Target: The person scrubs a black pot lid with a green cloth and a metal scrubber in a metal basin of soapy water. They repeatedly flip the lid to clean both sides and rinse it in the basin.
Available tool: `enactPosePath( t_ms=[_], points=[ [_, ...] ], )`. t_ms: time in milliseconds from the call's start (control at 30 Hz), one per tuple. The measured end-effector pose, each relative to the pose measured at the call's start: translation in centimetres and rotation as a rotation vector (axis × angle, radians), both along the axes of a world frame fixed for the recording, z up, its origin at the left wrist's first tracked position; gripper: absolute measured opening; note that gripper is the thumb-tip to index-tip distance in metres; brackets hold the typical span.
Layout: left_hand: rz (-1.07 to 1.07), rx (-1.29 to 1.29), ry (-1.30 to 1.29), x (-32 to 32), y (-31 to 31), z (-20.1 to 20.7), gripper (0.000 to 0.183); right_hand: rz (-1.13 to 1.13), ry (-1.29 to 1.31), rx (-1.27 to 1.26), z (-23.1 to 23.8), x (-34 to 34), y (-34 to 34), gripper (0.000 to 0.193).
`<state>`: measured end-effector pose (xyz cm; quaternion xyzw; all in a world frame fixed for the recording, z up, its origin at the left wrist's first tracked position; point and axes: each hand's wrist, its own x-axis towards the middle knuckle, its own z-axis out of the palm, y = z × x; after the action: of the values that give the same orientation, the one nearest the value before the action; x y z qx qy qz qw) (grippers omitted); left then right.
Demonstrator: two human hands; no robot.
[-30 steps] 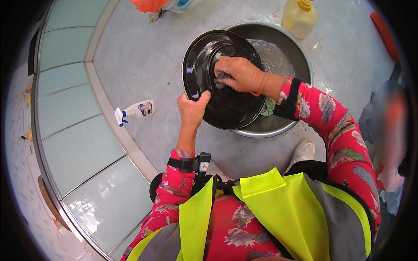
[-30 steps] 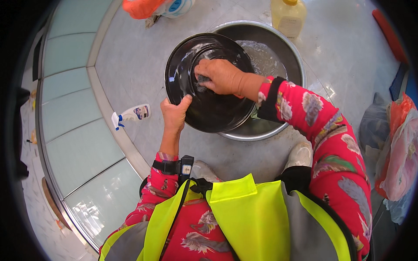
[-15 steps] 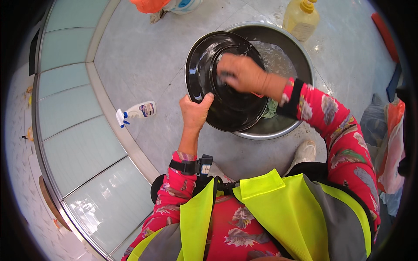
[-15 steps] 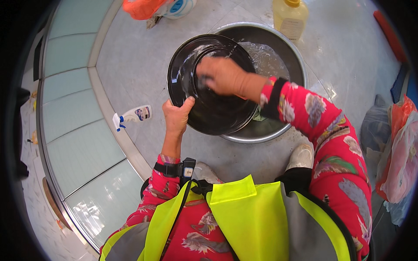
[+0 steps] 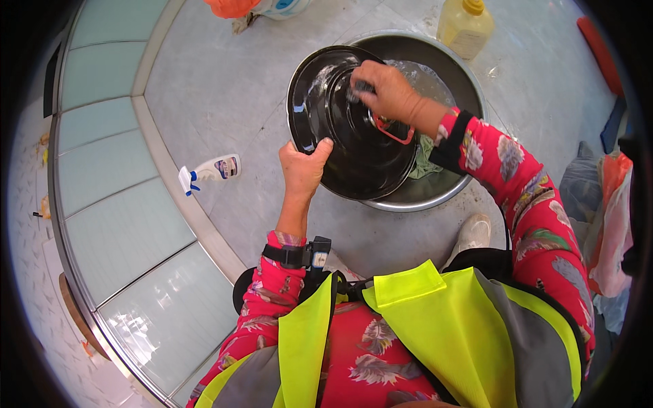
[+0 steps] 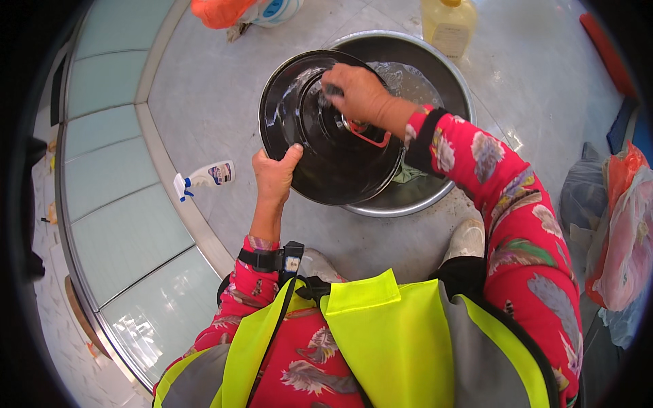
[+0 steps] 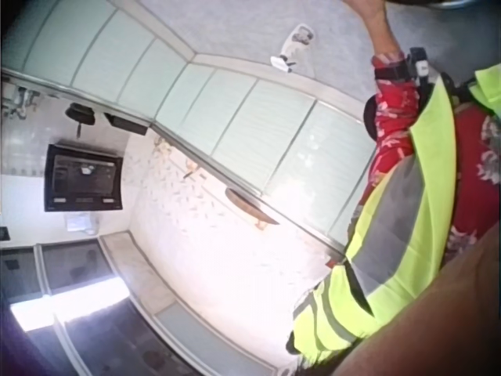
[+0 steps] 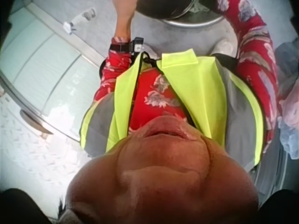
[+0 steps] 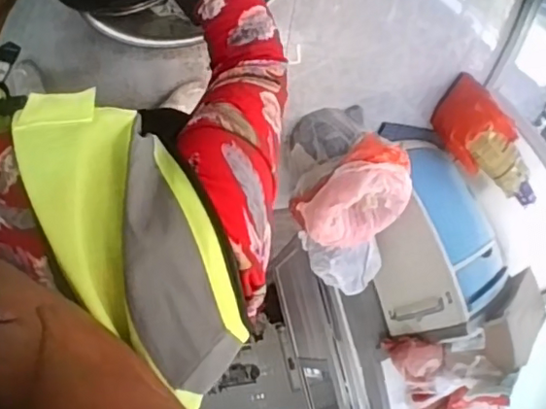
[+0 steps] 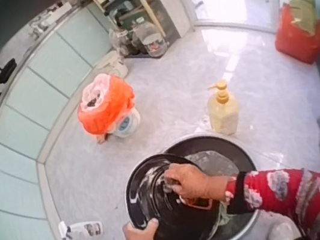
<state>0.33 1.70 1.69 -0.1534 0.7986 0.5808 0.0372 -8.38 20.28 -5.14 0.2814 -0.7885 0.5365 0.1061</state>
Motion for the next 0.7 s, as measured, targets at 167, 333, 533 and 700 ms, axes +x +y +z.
enactPosePath(
  t_ms=[167, 333, 533, 700],
  points=[
    [-0.003, -0.044, 0.005, 0.1, 0.1, 0.0, 0.011, 0.201, -0.037, 0.028, -0.6, 0.2, 0.2, 0.018],
    [-0.012, -0.052, -0.014, 0.2, -0.2, -0.4, 0.013, -0.282, -0.204, 0.334, -6.3, -4.2, 3.4, 0.018],
    [0.097, 0.016, -0.043, 0.2, -0.9, -0.9, 0.016, -0.157, -0.58, 1.026, -12.0, -0.7, 7.0, 0.019],
    [0.13, 0.053, -0.043, 0.1, -1.0, -1.0, 0.017, -0.243, -0.57, 0.517, -8.6, -2.2, 6.5, 0.022]
  ],
)
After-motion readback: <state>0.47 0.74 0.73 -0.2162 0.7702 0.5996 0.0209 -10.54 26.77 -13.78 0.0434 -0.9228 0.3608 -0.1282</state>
